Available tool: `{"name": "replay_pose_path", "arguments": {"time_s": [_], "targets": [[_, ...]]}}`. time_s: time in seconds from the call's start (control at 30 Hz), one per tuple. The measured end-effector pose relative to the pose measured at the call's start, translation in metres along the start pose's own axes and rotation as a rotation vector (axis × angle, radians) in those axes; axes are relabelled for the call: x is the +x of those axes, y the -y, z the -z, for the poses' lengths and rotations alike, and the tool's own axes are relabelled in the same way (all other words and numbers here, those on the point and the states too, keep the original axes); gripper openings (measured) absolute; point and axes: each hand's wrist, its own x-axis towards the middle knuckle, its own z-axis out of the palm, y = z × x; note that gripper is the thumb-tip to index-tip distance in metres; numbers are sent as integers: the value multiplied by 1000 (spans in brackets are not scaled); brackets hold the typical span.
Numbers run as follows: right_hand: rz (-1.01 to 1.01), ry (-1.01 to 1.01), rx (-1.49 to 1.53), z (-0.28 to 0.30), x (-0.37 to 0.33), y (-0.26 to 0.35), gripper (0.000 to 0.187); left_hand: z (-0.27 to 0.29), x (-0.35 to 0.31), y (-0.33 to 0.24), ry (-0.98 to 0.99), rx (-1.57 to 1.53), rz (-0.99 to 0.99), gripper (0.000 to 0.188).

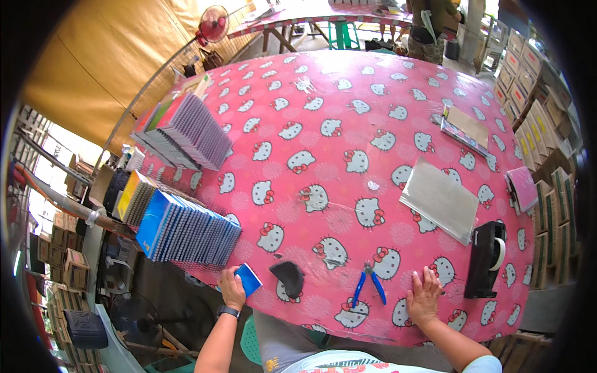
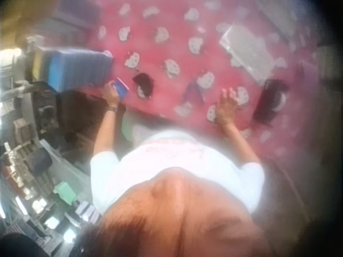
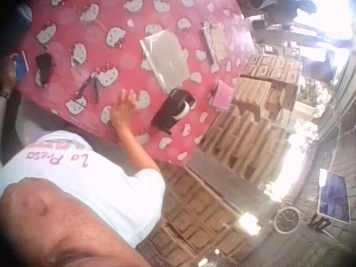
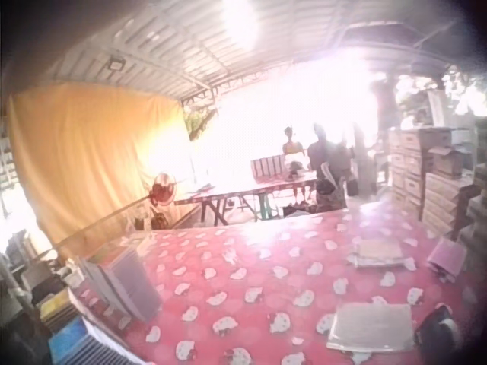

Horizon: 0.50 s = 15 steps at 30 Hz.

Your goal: The person prepares spiral-bound notebooks by aligning them, placing small black spacers or components onto the coils, and trimming the edges with shears.

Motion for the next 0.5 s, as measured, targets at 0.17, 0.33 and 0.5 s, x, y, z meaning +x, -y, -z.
{"name": "replay_pose_path", "arguments": {"time_s": [0.17,0.33,0.5], "targets": [[114,34,61,2,5,1,57,1,-7,5,19,49,30,25],[157,13,62,2,3,0,55,2,-8,7,-10,89,30,26],[150,-8,89,7,2,-1,53,1,-1,0,1,105,15,27]]}}
